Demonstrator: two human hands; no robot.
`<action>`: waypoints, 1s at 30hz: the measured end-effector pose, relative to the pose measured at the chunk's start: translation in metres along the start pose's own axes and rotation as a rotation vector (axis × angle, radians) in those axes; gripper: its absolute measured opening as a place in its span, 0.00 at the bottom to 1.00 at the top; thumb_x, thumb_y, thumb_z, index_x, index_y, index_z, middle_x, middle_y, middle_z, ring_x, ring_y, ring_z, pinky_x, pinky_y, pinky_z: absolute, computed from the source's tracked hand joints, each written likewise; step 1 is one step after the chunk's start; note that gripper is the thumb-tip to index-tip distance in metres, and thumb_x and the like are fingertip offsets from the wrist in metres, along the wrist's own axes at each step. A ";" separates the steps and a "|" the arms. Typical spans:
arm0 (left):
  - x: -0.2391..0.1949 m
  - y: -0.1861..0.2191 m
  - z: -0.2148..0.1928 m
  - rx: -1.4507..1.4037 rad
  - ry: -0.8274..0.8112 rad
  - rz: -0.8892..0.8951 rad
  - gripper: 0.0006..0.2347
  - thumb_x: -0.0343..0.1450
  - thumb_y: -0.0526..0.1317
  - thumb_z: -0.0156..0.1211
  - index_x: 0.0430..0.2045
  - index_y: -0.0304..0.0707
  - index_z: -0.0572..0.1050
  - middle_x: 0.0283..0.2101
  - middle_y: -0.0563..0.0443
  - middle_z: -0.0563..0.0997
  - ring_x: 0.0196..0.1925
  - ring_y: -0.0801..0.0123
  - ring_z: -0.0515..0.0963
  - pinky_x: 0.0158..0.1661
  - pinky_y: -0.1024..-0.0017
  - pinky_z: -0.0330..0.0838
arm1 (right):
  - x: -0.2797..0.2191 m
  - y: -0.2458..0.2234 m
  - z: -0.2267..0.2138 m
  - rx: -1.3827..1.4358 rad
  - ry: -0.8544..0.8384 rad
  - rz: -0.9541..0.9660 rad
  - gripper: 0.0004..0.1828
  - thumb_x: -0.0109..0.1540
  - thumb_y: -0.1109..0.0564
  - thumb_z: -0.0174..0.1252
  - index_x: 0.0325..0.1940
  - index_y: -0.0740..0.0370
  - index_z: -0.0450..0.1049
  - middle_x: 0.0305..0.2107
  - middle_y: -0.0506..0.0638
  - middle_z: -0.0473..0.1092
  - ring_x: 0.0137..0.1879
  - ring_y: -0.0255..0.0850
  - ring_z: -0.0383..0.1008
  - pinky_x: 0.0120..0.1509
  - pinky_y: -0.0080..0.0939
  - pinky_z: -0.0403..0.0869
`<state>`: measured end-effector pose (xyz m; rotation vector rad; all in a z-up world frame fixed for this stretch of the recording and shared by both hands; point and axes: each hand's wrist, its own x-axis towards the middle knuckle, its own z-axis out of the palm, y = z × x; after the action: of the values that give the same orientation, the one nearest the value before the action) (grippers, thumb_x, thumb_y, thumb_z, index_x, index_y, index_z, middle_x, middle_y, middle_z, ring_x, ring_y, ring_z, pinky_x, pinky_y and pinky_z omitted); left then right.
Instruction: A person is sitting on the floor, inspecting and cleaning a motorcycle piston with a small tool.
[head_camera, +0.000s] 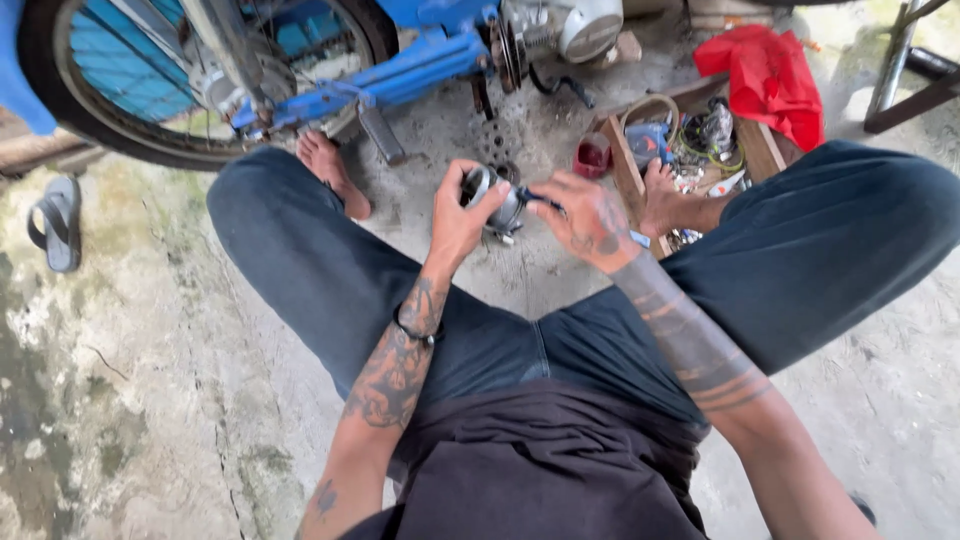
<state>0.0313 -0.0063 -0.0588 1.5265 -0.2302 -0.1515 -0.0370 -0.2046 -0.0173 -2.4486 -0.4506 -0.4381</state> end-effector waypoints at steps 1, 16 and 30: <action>0.004 0.000 -0.003 0.005 -0.003 0.011 0.19 0.64 0.50 0.75 0.40 0.41 0.75 0.36 0.43 0.77 0.43 0.60 0.77 0.48 0.57 0.74 | 0.001 -0.002 0.000 -0.001 0.011 -0.005 0.10 0.70 0.54 0.58 0.52 0.59 0.79 0.32 0.58 0.73 0.38 0.62 0.76 0.34 0.57 0.75; -0.007 0.011 0.001 -0.072 -0.082 0.025 0.30 0.67 0.54 0.74 0.52 0.39 0.61 0.45 0.39 0.74 0.54 0.58 0.72 0.53 0.54 0.68 | -0.012 0.005 0.000 0.137 0.093 -0.013 0.08 0.69 0.56 0.60 0.50 0.60 0.80 0.32 0.56 0.74 0.36 0.58 0.77 0.32 0.51 0.75; 0.003 -0.052 0.035 -0.942 -0.075 -0.227 0.18 0.74 0.48 0.63 0.53 0.36 0.76 0.53 0.39 0.79 0.53 0.60 0.79 0.51 0.57 0.76 | -0.022 0.004 -0.002 0.179 0.086 0.179 0.13 0.70 0.51 0.61 0.54 0.61 0.78 0.34 0.57 0.76 0.40 0.54 0.78 0.36 0.47 0.78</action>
<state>0.0280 -0.0429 -0.1092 0.6037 -0.0237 -0.4305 -0.0551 -0.2133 -0.0264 -2.2630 -0.2219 -0.4070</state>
